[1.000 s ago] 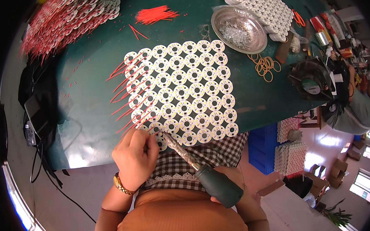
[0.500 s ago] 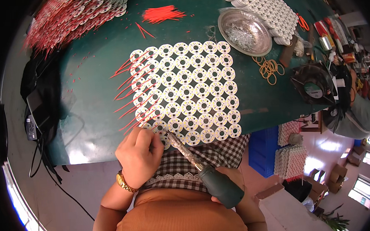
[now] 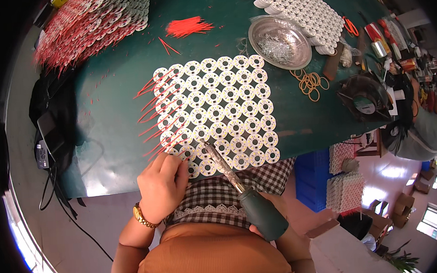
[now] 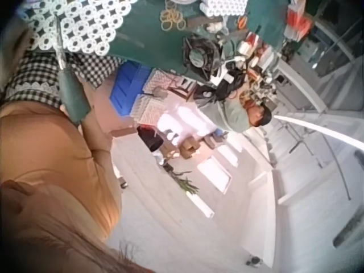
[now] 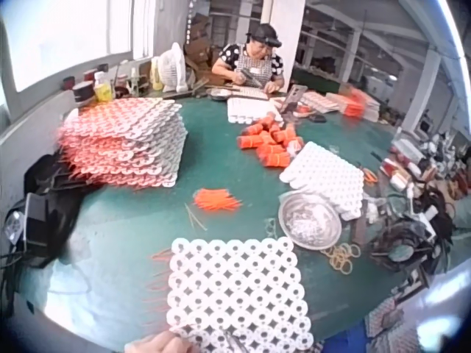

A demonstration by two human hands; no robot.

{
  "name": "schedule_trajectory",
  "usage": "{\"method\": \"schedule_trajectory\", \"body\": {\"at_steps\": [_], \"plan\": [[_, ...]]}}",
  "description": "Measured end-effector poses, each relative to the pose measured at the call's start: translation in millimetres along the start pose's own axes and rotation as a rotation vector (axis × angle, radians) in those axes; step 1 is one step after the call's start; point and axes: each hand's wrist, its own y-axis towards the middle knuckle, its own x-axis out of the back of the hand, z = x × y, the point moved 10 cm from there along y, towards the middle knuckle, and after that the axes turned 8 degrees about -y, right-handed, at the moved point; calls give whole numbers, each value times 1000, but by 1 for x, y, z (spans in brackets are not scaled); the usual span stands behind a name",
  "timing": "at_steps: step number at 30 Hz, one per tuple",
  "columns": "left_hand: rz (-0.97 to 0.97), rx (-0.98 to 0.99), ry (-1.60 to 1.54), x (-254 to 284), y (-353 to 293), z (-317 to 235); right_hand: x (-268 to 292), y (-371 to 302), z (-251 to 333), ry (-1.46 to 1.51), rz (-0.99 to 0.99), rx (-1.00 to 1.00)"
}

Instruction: The person attaches red wires to a panel of circular LED circuit boards by positioning each wire by hand and soldering it with a handheld soldering tool.

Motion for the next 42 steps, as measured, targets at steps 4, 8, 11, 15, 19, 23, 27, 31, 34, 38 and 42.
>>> {"method": "schedule_trajectory", "body": {"at_steps": [4, 8, 11, 15, 19, 23, 27, 31, 34, 38, 42], "plan": [[11, 122, 81, 28, 3, 16, 4, 2, 7, -49, -87, 65], [-104, 106, -129, 41, 6, 8, 4, 4, 9, -20, -93, 82], [-64, 9, -186, 20, 16, -5, 9, 5, 21, -8, -18, 187], [9, 111, -182, -9, 21, 3, 11, -5, 9, -63, 22, 6], [8, 85, -136, -12, 23, 6, 13, -18, -8, 43, -79, -119], [6, 74, -112, -12, 23, 6, 3, -23, -14, -50, 20, -90], [-5, 42, -99, -12, 23, 3, -1, -26, -16, -76, 102, -34], [-12, 28, -109, -10, 22, 3, 0, -27, -10, -110, -20, 93], [-24, 27, -105, -10, 21, 3, -4, -32, -15, -133, -4, 78], [-18, 35, -94, -10, 21, 2, -5, -36, -16, -118, -43, 139], [-14, 28, -85, -10, 21, 2, -5, -34, -16, -142, -65, 164]]}}
